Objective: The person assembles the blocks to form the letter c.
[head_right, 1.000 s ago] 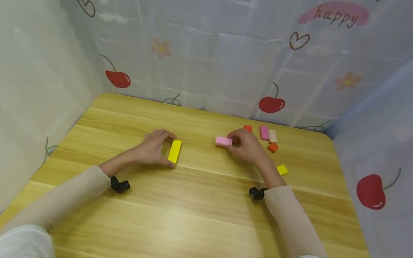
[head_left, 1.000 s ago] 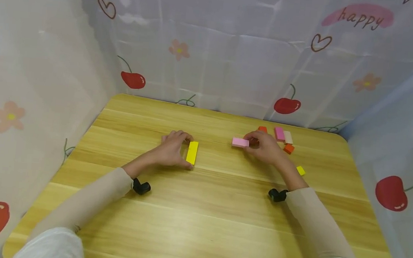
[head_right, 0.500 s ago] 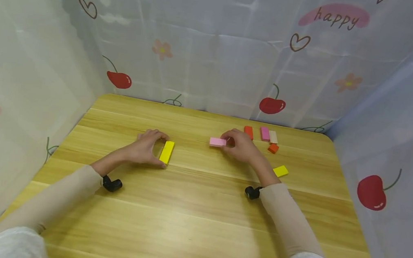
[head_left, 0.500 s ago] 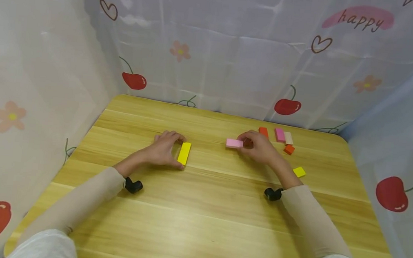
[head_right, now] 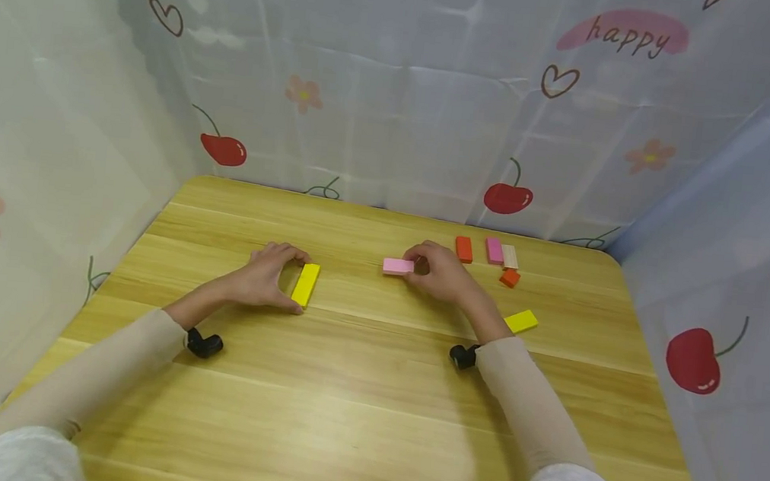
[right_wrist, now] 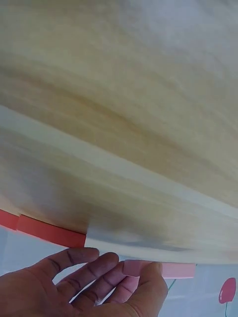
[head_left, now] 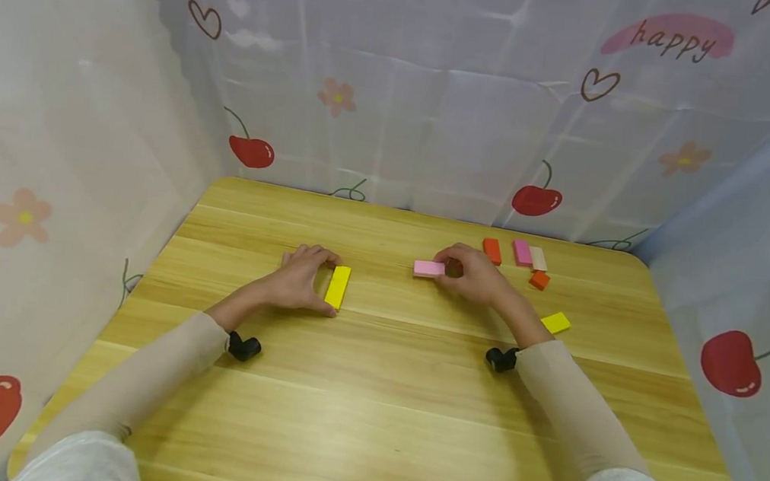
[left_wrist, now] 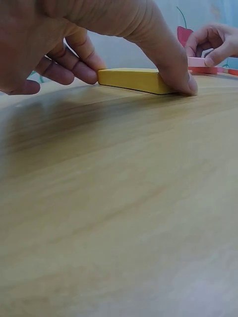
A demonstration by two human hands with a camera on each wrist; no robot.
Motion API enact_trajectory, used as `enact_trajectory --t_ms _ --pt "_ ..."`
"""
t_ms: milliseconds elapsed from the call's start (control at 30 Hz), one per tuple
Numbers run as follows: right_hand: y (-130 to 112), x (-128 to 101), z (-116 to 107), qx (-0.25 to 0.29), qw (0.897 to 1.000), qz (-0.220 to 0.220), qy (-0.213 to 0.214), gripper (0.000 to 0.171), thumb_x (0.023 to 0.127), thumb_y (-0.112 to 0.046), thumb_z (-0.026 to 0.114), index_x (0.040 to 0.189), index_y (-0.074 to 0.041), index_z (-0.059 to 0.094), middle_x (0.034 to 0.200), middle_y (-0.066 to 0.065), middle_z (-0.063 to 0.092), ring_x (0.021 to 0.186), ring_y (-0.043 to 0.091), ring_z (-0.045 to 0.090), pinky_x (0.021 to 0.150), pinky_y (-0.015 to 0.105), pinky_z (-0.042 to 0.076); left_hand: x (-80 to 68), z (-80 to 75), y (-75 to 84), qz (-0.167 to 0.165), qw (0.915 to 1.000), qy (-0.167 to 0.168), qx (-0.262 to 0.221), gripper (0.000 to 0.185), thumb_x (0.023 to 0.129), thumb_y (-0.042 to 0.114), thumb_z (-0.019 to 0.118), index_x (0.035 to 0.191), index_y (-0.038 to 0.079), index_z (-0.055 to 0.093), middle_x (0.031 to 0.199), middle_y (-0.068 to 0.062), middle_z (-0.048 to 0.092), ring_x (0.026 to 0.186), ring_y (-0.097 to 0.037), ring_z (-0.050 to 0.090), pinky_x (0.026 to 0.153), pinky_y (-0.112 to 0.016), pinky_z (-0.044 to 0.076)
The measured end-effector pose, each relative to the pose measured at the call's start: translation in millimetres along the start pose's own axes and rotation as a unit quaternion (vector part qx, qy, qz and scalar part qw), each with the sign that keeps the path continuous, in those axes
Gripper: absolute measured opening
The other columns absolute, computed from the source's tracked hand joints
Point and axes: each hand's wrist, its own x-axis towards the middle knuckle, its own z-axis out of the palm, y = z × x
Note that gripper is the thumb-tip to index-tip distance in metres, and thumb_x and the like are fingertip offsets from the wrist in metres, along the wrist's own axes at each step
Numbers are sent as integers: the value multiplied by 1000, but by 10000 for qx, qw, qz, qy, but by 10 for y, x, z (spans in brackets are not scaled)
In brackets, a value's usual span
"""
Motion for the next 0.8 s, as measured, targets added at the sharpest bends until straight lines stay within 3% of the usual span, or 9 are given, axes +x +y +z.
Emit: enact_trajectory --t_ms 200,300,500,800 --pt "-74 48 -5 15 9999 -3 -100 32 86 -26 76 115 -16 67 106 2 66 97 19 61 88 39 51 -27 -7 -7 -45 10000 -51 -32 101 58 70 83 140 26 45 133 6 52 122 -22 38 90 -44 24" --pt "-128 65 -7 43 9999 21 -160 31 87 -25 75 115 -15 67 107 2 66 98 20 61 88 39 50 -50 -13 1 -71 9999 -100 -74 99 63 70 80 144 27 43 136 6 51 124 -24 37 90 -45 24" --pt "-205 108 15 150 9997 46 -194 31 87 -24 76 116 -16 67 107 2 66 99 21 61 88 39 49 -85 -20 14 -41 9997 -50 -242 81 79 64 71 145 26 43 138 4 51 127 -24 38 90 -46 24" --pt "-249 196 76 268 9992 -110 -265 30 87 -25 75 115 -19 67 107 -1 65 99 18 61 87 37 51 -142 -29 -5 115 9988 68 -478 63 87 49 71 142 32 48 142 6 51 130 -23 38 92 -49 24"
